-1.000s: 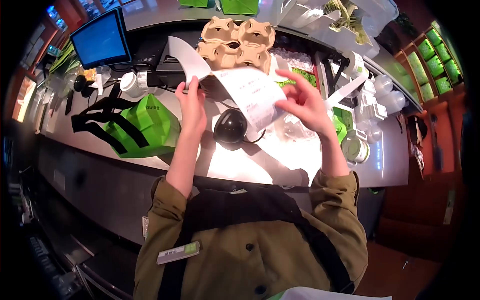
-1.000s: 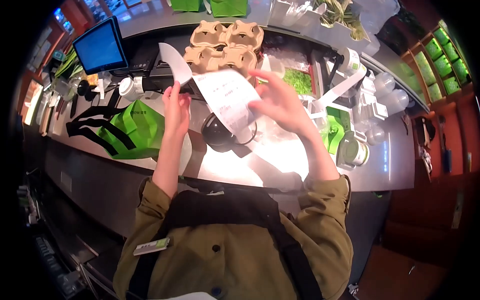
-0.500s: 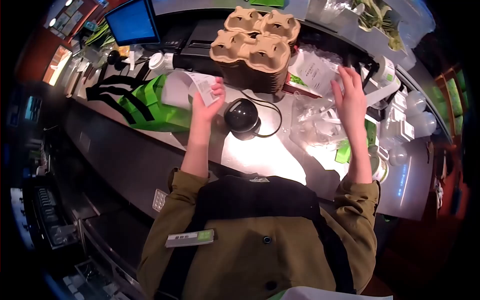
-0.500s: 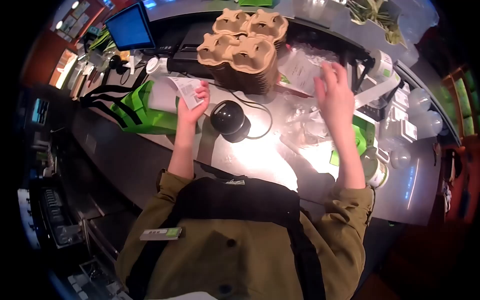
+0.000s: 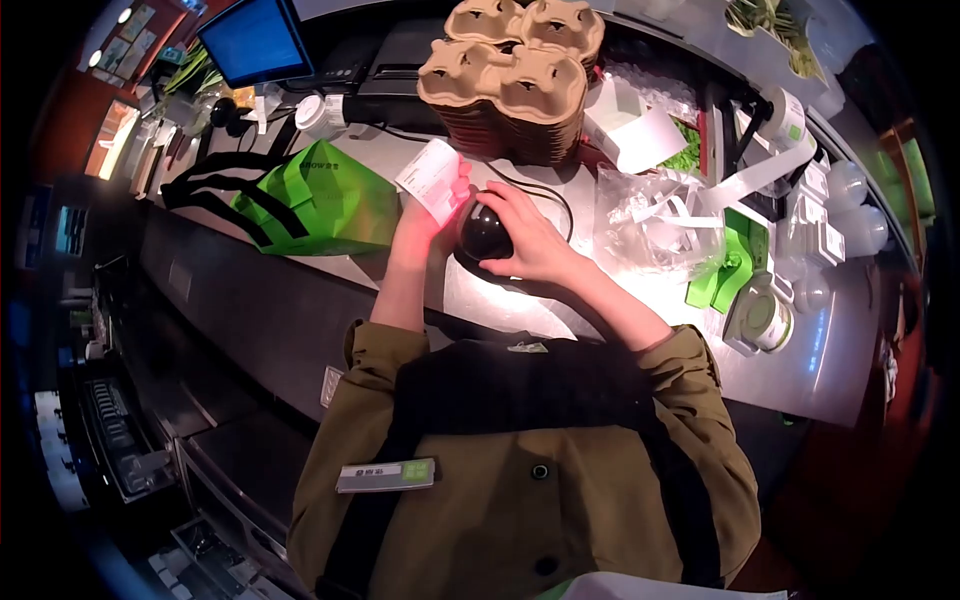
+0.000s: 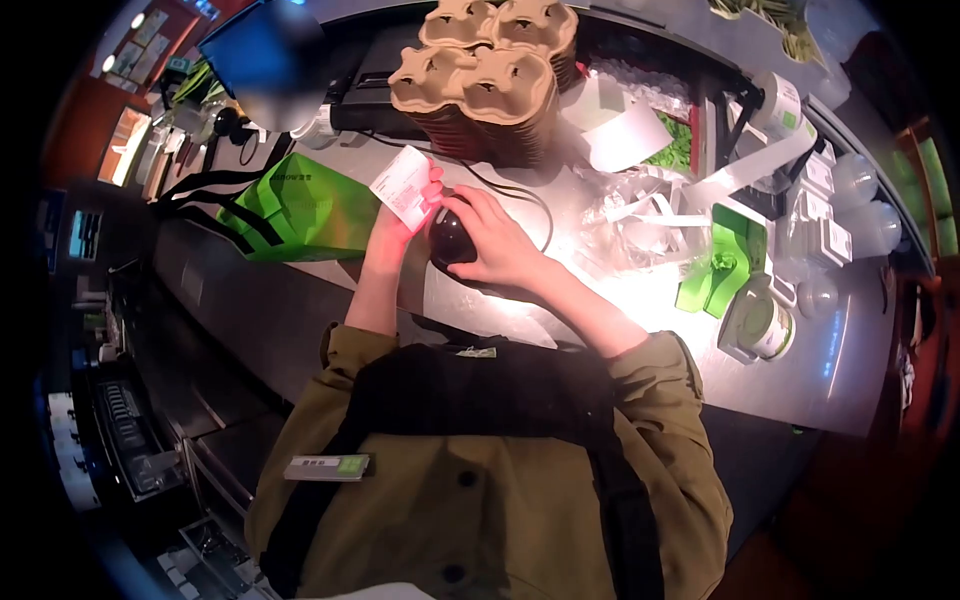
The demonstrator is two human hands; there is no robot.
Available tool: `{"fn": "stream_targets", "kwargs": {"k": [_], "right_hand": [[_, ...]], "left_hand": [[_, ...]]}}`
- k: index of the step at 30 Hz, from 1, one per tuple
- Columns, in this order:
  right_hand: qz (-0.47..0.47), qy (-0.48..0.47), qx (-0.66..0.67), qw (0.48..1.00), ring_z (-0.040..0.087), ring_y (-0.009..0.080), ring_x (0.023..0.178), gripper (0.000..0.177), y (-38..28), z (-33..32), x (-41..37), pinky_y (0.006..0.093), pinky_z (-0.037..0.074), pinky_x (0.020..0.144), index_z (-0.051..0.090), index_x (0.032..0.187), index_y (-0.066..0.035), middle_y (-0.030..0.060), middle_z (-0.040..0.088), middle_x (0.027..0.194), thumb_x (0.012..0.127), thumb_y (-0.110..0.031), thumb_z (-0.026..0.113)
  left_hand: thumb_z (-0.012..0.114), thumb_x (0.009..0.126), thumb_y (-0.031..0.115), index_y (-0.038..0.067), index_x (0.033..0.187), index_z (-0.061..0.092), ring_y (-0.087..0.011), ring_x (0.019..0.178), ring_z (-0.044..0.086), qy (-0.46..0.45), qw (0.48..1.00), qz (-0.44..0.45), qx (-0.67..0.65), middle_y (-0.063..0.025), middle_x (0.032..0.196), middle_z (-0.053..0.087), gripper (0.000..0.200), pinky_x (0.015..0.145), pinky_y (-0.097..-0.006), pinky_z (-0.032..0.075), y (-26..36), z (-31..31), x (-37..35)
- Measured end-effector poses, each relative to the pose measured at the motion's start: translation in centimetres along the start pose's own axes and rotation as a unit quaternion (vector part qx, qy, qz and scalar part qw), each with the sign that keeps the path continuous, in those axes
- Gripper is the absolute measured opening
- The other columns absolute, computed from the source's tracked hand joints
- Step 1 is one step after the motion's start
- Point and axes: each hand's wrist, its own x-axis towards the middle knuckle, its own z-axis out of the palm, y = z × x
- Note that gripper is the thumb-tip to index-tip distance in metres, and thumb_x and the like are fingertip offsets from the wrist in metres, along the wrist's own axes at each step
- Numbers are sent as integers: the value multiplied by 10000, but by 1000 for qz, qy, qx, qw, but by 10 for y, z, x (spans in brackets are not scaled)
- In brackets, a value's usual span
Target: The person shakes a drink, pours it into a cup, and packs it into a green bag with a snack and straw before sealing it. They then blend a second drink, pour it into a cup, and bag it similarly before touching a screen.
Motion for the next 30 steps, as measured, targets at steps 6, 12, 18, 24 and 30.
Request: {"fn": "stream_targets", "kwargs": {"k": [6,12,18,24,30], "right_hand": [[17,-21,-15,1000,315,364,1242,830,1,0,-1,412,323,1008,342,1286,-80,183,304,1337,602,-292,761],[6,148,121,982,409,277,1196,506,-13,-44,26,347,327,985,523,1116,-7,151,424,1299,696,-206,722],[150,245,363,886,568,94,822,166,-45,-123,-22,235,453,738,583,923,12,45,620,902,799,-84,640],[110,279,65,952,593,152,770,189,-17,-185,-84,278,461,685,581,877,25,92,621,841,815,-150,616],[328,612,-162,701,593,244,740,344,112,-310,-109,360,466,683,510,962,16,142,597,788,752,-220,647]], "left_hand": [[511,883,210,-1,1057,541,-190,709,546,102,987,51,116,-134,936,578,275,633,-276,481,-8,3,-3],[588,833,79,24,1153,520,-153,927,557,20,875,57,480,-68,1080,555,332,789,-290,474,-10,79,-34],[528,884,151,13,1279,409,-213,1111,499,3,864,13,502,-112,1242,493,435,927,-328,403,-52,174,0],[478,893,52,99,1404,115,-182,909,575,-69,893,193,401,-169,1016,580,628,816,-303,459,-99,252,54],[501,765,15,-2,823,642,-172,770,570,-177,698,292,629,-88,824,578,153,700,-260,441,-144,288,120]]}}
